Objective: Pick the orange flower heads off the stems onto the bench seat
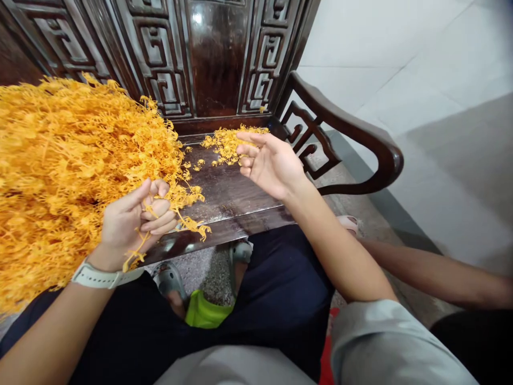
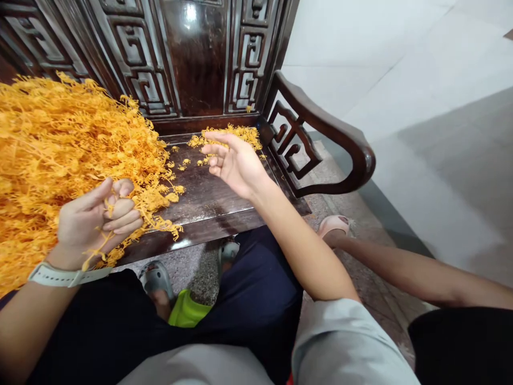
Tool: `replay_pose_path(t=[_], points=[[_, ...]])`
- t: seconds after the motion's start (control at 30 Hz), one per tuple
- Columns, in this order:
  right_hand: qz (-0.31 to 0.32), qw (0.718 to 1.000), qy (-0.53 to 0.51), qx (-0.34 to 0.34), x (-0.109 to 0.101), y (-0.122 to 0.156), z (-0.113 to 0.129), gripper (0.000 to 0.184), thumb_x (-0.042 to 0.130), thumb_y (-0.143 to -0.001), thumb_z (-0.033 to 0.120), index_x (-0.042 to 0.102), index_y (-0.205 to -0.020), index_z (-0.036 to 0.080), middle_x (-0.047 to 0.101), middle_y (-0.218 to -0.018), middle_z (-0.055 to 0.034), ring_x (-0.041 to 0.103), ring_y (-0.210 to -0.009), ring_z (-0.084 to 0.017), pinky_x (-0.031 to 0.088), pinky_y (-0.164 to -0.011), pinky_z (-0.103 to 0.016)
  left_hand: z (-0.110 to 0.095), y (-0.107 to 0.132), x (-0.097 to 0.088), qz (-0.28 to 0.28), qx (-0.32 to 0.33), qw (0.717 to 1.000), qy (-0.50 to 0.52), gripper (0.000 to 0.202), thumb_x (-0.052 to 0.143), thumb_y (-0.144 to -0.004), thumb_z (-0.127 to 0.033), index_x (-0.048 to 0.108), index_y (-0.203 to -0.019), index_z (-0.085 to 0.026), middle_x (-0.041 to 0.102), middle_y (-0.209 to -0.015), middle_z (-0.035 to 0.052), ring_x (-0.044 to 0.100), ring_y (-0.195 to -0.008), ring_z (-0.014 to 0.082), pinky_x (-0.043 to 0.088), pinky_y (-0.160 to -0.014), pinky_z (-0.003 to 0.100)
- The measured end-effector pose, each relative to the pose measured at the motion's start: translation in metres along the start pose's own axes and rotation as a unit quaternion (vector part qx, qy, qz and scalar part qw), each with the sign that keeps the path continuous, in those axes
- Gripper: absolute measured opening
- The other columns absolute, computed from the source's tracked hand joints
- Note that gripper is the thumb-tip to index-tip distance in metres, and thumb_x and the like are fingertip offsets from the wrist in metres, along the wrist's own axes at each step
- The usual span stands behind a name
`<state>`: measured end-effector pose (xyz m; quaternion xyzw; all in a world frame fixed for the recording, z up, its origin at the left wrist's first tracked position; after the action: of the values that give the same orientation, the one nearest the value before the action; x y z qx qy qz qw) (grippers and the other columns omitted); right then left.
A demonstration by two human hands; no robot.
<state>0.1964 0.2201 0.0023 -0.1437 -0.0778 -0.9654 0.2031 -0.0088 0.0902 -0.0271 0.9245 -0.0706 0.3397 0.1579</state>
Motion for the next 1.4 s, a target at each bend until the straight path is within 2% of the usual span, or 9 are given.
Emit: replay_pose_path(t=[0.2, 0.43, 0.6, 0.7, 0.9, 1.03, 1.2, 1.3, 1.4], points=[[0.065, 0.995, 0.079, 0.015, 0.015, 0.005, -0.017, 0.023, 0.070, -0.090, 0.040, 0.067, -0.102, 0.020, 0.066, -0.080, -0.0005, 0.051, -0.063, -0.010, 0.042, -0.058, -0.025, 0.000, -0.001, 0.003, 0.011, 0.003, 1.000, -0.019, 0.049, 0.020, -0.112, -0.030, 0.061, -0.088, -0.018, 0.012, -0.058, -0.0073, 0.011, -0.045, 0.0097, 0.024, -0.043, 0.024], [0.174, 0.940, 0.288, -0.050, 0.047, 0.006, -0.047, 0.031, 0.074, -0.095, 0.046, 0.069, -0.104, 0.017, 0.065, -0.091, -0.0020, 0.053, -0.078, -0.012, 0.044, -0.069, -0.027, -0.009, 0.002, 0.000, 0.001, 0.034, 0.998, 0.045, 0.059, 0.011, -0.115, -0.043, 0.057, -0.085, -0.021, 0.008, -0.052, -0.0088, 0.010, -0.040, 0.0102, 0.020, -0.042, 0.025], [0.228, 0.931, 0.277, -0.069, 0.069, 0.017, -0.057, 0.052, 0.077, -0.093, 0.056, 0.064, -0.129, 0.020, 0.065, -0.098, -0.0027, 0.055, -0.080, -0.014, 0.044, -0.070, -0.029, -0.001, 0.003, -0.014, -0.064, 0.019, 0.993, 0.100, 0.047, 0.032, -0.113, -0.054, 0.049, -0.082, -0.024, 0.010, -0.050, -0.0103, 0.012, -0.036, 0.0099, 0.021, -0.038, 0.023], [0.245, 0.936, 0.239, -0.086, 0.078, 0.018, -0.055, 0.042, 0.075, -0.094, 0.058, 0.068, -0.108, 0.019, 0.062, -0.080, 0.0004, 0.054, -0.071, -0.013, 0.043, -0.067, -0.029, 0.000, 0.004, -0.014, -0.065, 0.013, 0.993, 0.098, 0.046, 0.033, -0.112, -0.054, 0.049, -0.082, -0.025, 0.012, -0.050, -0.0103, 0.013, -0.035, 0.0101, 0.024, -0.038, 0.023], [0.114, 0.979, 0.149, -0.082, 0.054, -0.002, -0.043, 0.051, 0.079, -0.087, 0.068, 0.056, -0.080, 0.023, 0.058, -0.066, 0.0013, 0.048, -0.059, -0.010, 0.039, -0.054, -0.025, 0.006, 0.003, 0.005, 0.001, -0.014, 0.999, 0.032, 0.046, 0.028, -0.113, -0.042, 0.049, -0.077, -0.024, 0.010, -0.051, -0.0091, 0.010, -0.038, 0.0107, 0.028, -0.039, 0.022], [0.014, 0.994, 0.094, -0.057, 0.032, -0.023, -0.048, 0.041, 0.080, -0.090, 0.053, 0.054, -0.080, 0.023, 0.058, -0.065, 0.0021, 0.043, -0.055, -0.009, 0.035, -0.049, -0.024, 0.030, 0.000, 0.026, 0.047, -0.043, 0.998, -0.015, 0.038, 0.036, -0.110, -0.027, 0.054, -0.078, -0.021, 0.016, -0.050, -0.0088, 0.011, -0.040, 0.0095, 0.030, -0.041, 0.020], [-0.158, 0.986, -0.042, -0.036, -0.041, -0.048, -0.037, 0.030, 0.062, -0.101, 0.031, 0.044, -0.078, 0.024, 0.042, -0.059, 0.0078, 0.032, -0.050, -0.008, 0.032, -0.049, -0.022, 0.061, 0.013, 0.043, 0.082, -0.078, 0.994, 0.000, 0.029, 0.049, -0.108, -0.032, 0.058, -0.082, -0.021, 0.018, -0.050, -0.0099, 0.011, -0.041, 0.0083, 0.028, -0.043, 0.019], [-0.052, 0.997, 0.028, -0.039, -0.043, -0.043, -0.017, 0.027, 0.071, -0.098, 0.038, 0.056, -0.083, 0.022, 0.051, -0.065, 0.0060, 0.041, -0.055, -0.008, 0.037, -0.054, -0.022, 0.065, 0.022, 0.044, 0.100, -0.080, 0.992, -0.004, 0.026, 0.058, -0.105, -0.039, 0.062, -0.085, -0.022, 0.020, -0.052, -0.0099, 0.012, -0.043, 0.0076, 0.027, -0.045, 0.019], [0.225, 0.951, 0.210, -0.001, 0.006, -0.008, -0.021, 0.030, 0.083, -0.090, 0.045, 0.071, -0.097, 0.018, 0.065, -0.076, 0.0014, 0.055, -0.066, -0.010, 0.043, -0.061, -0.024, 0.063, 0.024, 0.038, 0.103, -0.084, 0.991, -0.014, 0.026, 0.060, -0.104, -0.041, 0.065, -0.087, -0.021, 0.020, -0.054, -0.0096, 0.013, -0.044, 0.0074, 0.026, -0.046, 0.020]])
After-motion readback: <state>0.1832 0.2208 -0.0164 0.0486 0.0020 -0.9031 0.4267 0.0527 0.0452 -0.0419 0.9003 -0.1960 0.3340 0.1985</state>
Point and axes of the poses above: each hand's wrist, its own y-axis away from the middle knuckle, its own x-axis out of the palm, z = x × y, the point moved 10 cm from there along -y, towards the middle knuckle
